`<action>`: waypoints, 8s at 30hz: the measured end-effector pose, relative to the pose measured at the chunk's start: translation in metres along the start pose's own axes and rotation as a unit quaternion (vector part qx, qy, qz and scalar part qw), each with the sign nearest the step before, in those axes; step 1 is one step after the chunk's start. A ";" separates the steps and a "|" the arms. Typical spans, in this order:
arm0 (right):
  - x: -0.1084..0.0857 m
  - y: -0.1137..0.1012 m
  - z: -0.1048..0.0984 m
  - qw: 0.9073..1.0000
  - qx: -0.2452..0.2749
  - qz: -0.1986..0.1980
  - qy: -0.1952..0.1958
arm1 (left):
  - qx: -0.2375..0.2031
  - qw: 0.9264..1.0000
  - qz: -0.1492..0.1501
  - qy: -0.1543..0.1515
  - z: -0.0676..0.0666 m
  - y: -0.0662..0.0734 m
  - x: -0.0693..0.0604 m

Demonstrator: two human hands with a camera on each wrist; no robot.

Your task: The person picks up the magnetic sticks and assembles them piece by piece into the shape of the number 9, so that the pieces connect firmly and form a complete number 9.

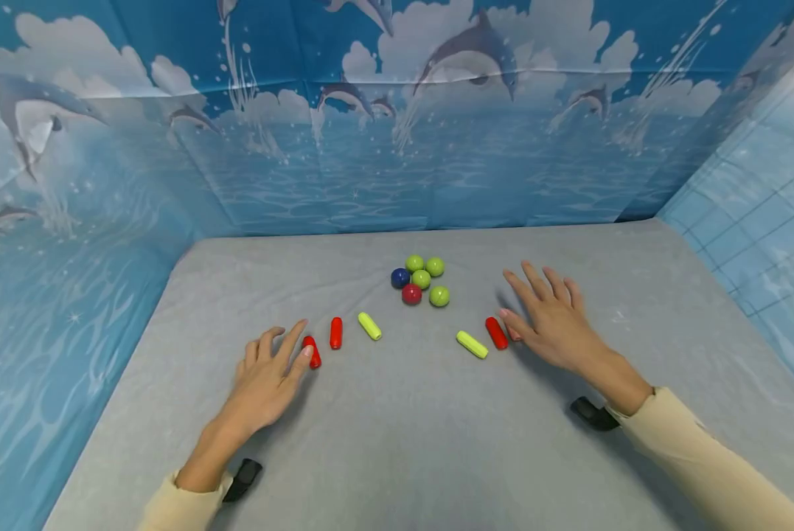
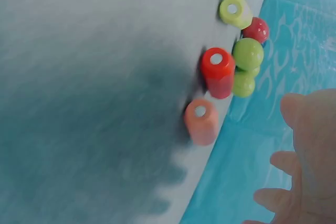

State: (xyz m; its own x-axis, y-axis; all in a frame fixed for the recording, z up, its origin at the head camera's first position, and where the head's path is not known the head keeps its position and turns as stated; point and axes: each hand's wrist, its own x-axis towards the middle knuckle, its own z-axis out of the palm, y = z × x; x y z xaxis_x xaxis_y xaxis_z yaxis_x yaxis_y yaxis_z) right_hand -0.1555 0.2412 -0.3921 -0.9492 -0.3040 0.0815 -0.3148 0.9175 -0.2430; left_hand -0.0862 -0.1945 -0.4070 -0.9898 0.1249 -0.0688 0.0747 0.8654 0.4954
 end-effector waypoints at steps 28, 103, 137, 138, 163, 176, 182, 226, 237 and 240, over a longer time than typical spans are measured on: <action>0.059 -0.055 0.020 0.996 0.069 -0.042 -0.043 | -0.062 0.997 0.039 -0.011 0.007 -0.001 0.013; 0.014 -0.094 0.026 0.967 0.187 -0.141 -0.097 | -0.080 0.996 -0.026 -0.037 -0.011 -0.003 0.028; 0.014 -0.096 0.028 0.968 0.181 -0.141 -0.098 | -0.204 0.970 0.120 -0.061 0.018 0.070 0.037; 0.014 -0.096 0.029 0.969 0.180 -0.142 -0.096 | -0.203 0.969 0.121 -0.064 0.019 0.072 0.039; 0.014 -0.091 0.023 0.969 0.170 -0.150 -0.102 | -0.202 0.965 0.152 -0.075 0.044 0.090 0.050; 0.012 -0.091 0.023 0.971 0.159 -0.149 -0.099 | -0.171 0.971 0.148 -0.073 0.048 0.092 0.052; 0.012 -0.090 0.024 0.970 0.165 -0.150 -0.096 | -0.160 0.971 0.170 -0.054 0.042 0.091 0.054; 0.010 -0.086 0.026 0.967 0.168 -0.175 -0.084 | -0.007 0.990 0.109 -0.086 0.033 0.124 0.141; 0.011 -0.086 0.025 0.968 0.163 -0.171 -0.088 | -0.001 0.990 0.113 -0.085 0.036 0.126 0.140; 0.011 -0.085 0.025 0.968 0.162 -0.171 -0.089 | -0.008 0.991 0.112 -0.078 0.037 0.125 0.139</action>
State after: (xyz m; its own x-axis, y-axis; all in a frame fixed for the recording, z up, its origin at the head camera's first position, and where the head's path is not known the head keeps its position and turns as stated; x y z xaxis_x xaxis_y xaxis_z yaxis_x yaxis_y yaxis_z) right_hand -0.1387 0.1534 -0.3944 -0.7655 -0.6415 0.0490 -0.5663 0.6356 -0.5247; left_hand -0.2100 -0.0510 -0.3861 -0.9174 0.3881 -0.0878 0.2875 0.7992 0.5278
